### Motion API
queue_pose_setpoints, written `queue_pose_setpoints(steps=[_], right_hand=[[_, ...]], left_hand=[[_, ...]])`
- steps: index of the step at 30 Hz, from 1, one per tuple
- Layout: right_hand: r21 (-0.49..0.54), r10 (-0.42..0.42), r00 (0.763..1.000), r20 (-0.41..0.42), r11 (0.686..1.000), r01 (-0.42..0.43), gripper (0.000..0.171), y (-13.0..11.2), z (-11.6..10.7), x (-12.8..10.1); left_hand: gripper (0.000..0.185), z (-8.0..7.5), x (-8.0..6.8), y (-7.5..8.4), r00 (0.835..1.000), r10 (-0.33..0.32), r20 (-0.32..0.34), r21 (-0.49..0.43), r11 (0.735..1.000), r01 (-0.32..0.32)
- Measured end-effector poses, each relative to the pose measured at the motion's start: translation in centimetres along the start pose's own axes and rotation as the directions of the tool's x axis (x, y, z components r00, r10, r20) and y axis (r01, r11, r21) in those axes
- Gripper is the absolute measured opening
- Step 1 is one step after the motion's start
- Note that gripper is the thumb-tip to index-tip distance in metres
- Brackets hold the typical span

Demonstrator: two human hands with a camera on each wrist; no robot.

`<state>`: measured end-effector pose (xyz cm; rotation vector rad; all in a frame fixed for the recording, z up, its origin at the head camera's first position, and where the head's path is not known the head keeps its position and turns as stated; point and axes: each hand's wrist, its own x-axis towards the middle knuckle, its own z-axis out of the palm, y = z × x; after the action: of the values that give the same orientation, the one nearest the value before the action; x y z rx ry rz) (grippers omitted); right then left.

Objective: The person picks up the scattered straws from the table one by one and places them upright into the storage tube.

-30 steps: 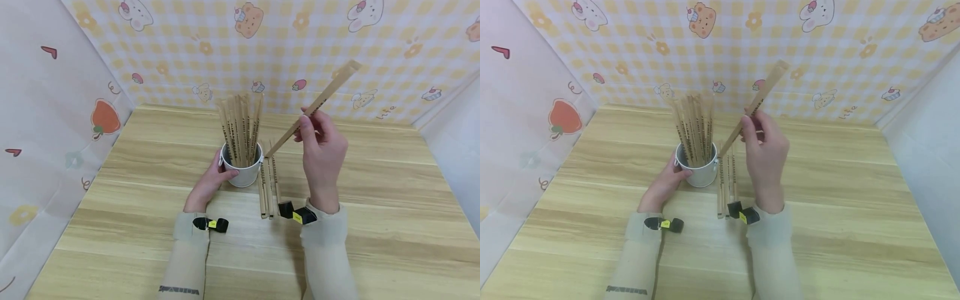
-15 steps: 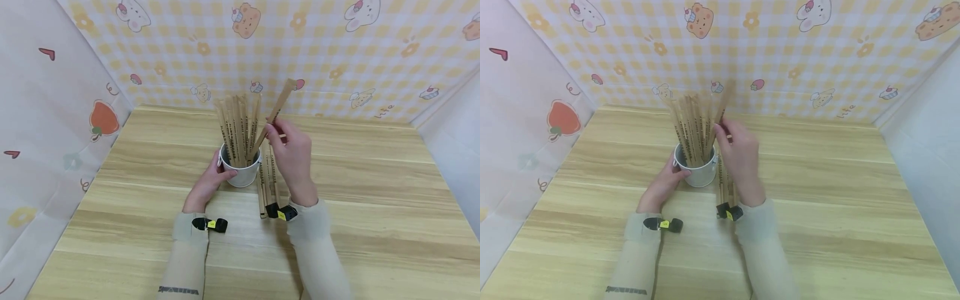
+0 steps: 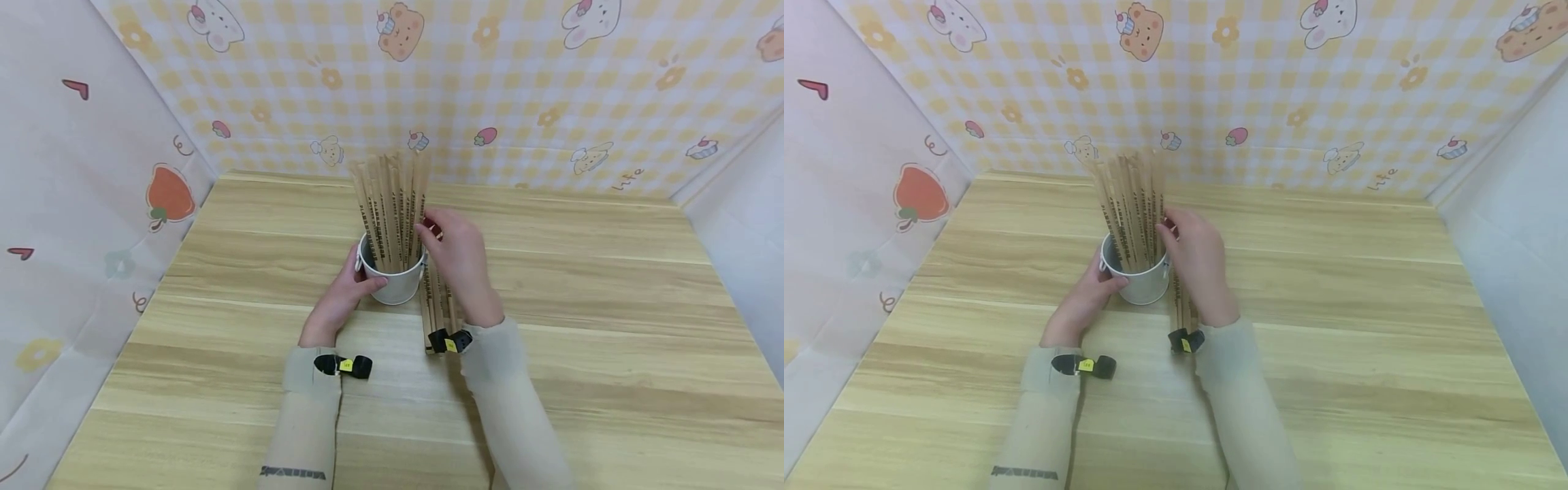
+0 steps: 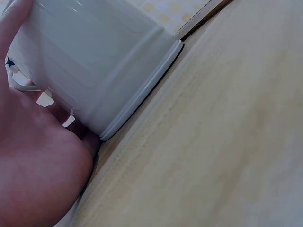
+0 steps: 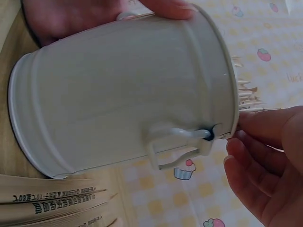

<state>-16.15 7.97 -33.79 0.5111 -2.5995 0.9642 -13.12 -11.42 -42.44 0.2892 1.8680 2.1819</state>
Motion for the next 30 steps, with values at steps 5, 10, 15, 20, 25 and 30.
queue_pose_setpoints(steps=[5, 10, 15, 20, 25, 30], right_hand=[[-0.024, 0.040, 0.998, 0.052, 0.999, -0.039, 0.023, 0.3, 0.2, -0.2], [-0.004, 0.057, 0.996, 0.069, 0.998, -0.056, 0.027, 0.6, -0.4, -0.5], [0.019, 0.131, 0.990, 0.055, 0.991, -0.133, 0.028, 1.5, -1.1, -1.1], [-0.012, 0.280, 0.954, 0.104, 0.960, -0.280, 0.033, 3.1, -0.9, -2.2], [-0.099, 0.402, 0.888, 0.221, 0.915, -0.390, 0.040, 4.7, 0.3, -3.6], [-0.158, 0.462, 0.840, 0.284, 0.887, -0.434, 0.038, 5.7, 1.2, -4.6]], left_hand=[[0.081, 0.2, 0.2, -0.6, 1.000, 0.019, 0.002, -0.009, 1.000, -0.019], [0.081, 0.4, 0.3, -0.7, 1.000, 0.025, 0.007, -0.004, 1.000, -0.025], [0.081, 0.5, 0.4, -0.8, 1.000, 0.015, 0.006, -0.012, 1.000, -0.015], [0.082, 0.5, 0.1, -0.2, 1.000, -0.011, 0.006, -0.005, 1.000, 0.012], [0.082, 0.7, -0.5, 1.2, 1.000, -0.021, -0.002, 0.027, 0.999, 0.021], [0.082, 0.8, -0.5, 1.6, 1.000, -0.025, -0.005, 0.043, 0.999, 0.025]])
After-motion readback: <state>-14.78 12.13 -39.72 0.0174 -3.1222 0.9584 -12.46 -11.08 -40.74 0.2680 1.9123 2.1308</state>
